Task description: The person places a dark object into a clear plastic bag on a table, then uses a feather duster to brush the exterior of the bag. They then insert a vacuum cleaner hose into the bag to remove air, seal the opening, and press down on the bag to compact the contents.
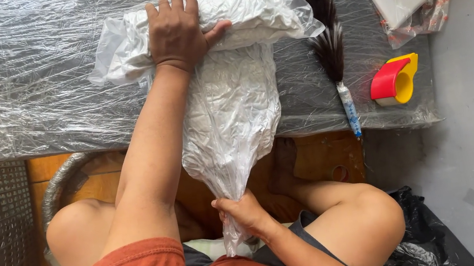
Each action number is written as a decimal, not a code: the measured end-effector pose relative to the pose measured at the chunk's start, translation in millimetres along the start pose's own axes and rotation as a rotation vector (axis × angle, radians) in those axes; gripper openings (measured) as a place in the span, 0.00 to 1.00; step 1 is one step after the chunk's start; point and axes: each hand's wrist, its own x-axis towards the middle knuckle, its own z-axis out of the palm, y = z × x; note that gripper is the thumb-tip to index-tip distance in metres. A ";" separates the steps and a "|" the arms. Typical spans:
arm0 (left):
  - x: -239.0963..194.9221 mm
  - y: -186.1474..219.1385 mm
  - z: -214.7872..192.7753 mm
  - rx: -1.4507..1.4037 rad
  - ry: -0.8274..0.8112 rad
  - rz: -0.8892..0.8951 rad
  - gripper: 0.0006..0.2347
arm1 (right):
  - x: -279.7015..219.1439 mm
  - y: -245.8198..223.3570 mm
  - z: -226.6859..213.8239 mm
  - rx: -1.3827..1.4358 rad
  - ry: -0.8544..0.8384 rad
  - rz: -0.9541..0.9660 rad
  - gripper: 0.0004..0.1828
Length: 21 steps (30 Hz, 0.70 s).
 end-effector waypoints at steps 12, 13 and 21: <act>0.7 0.6 -3.8 0.029 -0.036 -0.005 0.38 | 5.0 -2.5 0.6 -0.192 0.119 -0.013 0.08; 0.9 0.7 -3.8 0.017 -0.035 -0.005 0.38 | 6.5 -1.7 0.1 -0.211 0.126 -0.023 0.06; 0.7 0.7 -3.9 0.032 -0.040 0.000 0.38 | 20.2 9.9 -5.5 -0.246 0.137 -0.079 0.06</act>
